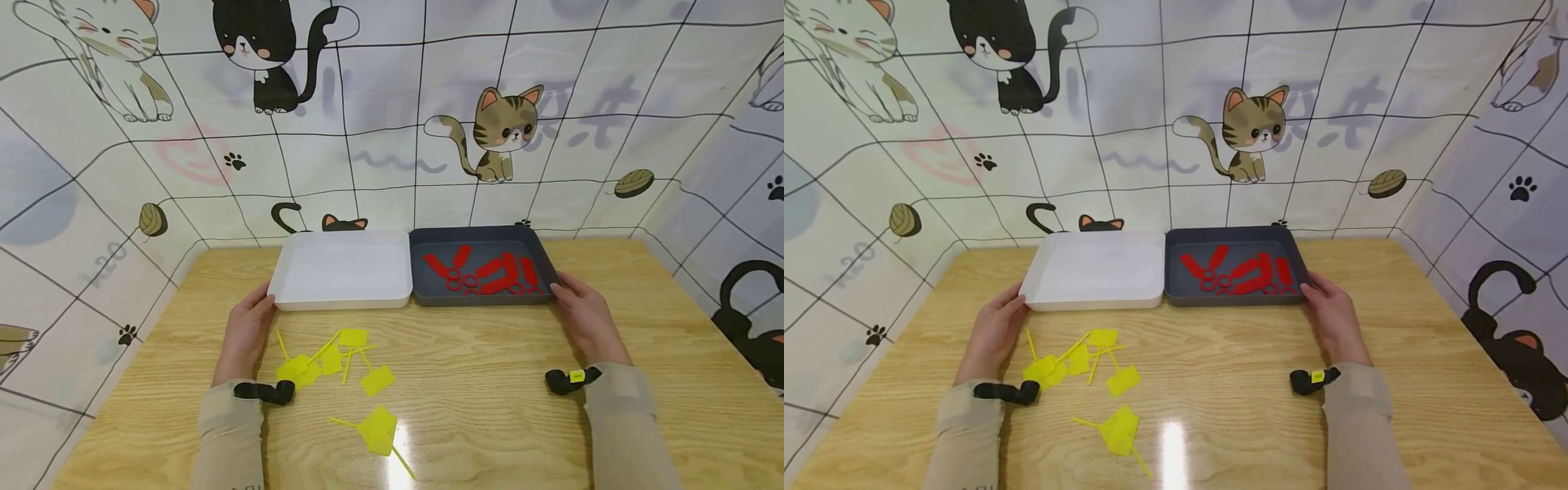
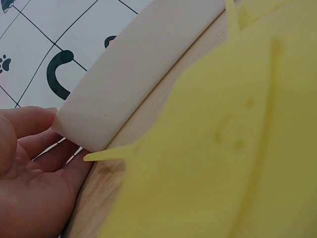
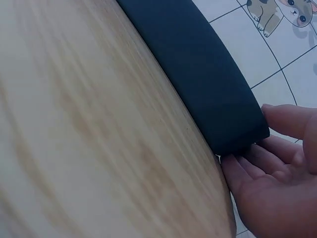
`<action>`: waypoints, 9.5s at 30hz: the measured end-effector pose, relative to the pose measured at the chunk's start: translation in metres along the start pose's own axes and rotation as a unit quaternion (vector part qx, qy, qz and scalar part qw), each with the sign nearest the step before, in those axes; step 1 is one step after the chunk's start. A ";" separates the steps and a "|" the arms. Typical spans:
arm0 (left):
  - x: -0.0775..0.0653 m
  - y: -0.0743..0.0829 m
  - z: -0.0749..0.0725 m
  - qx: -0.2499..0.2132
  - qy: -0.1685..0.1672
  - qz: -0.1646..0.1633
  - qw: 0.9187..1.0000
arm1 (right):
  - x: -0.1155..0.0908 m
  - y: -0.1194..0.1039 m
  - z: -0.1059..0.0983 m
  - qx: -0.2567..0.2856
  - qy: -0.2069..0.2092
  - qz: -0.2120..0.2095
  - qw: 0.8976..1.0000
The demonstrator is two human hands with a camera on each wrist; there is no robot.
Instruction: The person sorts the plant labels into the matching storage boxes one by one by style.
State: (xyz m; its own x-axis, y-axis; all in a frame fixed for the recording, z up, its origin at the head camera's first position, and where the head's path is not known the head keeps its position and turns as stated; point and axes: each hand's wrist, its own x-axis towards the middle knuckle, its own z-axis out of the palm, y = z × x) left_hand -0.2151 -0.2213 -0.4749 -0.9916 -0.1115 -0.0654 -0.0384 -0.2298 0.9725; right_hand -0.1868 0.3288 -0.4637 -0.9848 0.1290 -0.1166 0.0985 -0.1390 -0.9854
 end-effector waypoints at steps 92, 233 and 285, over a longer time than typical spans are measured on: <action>-0.165 0.021 0.144 0.726 -0.377 0.235 0.525 | 0.004 0.006 -0.009 0.054 -0.011 0.002 0.998; -0.002 0.018 0.083 0.547 -0.101 0.091 0.826 | 0.004 0.010 -0.004 0.054 -0.010 -0.035 0.998; -0.129 0.036 0.126 0.716 -0.344 0.124 0.595 | 0.004 0.011 -0.006 0.084 -0.019 -0.037 0.996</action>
State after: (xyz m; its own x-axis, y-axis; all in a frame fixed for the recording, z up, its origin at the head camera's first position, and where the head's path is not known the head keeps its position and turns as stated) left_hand -0.1042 -0.0939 -0.4033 -0.7856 0.5654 -0.2513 0.5425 0.8247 0.1596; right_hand -0.1891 0.3339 -0.4758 -0.9934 0.1087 -0.0360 0.0026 -0.2927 -0.9562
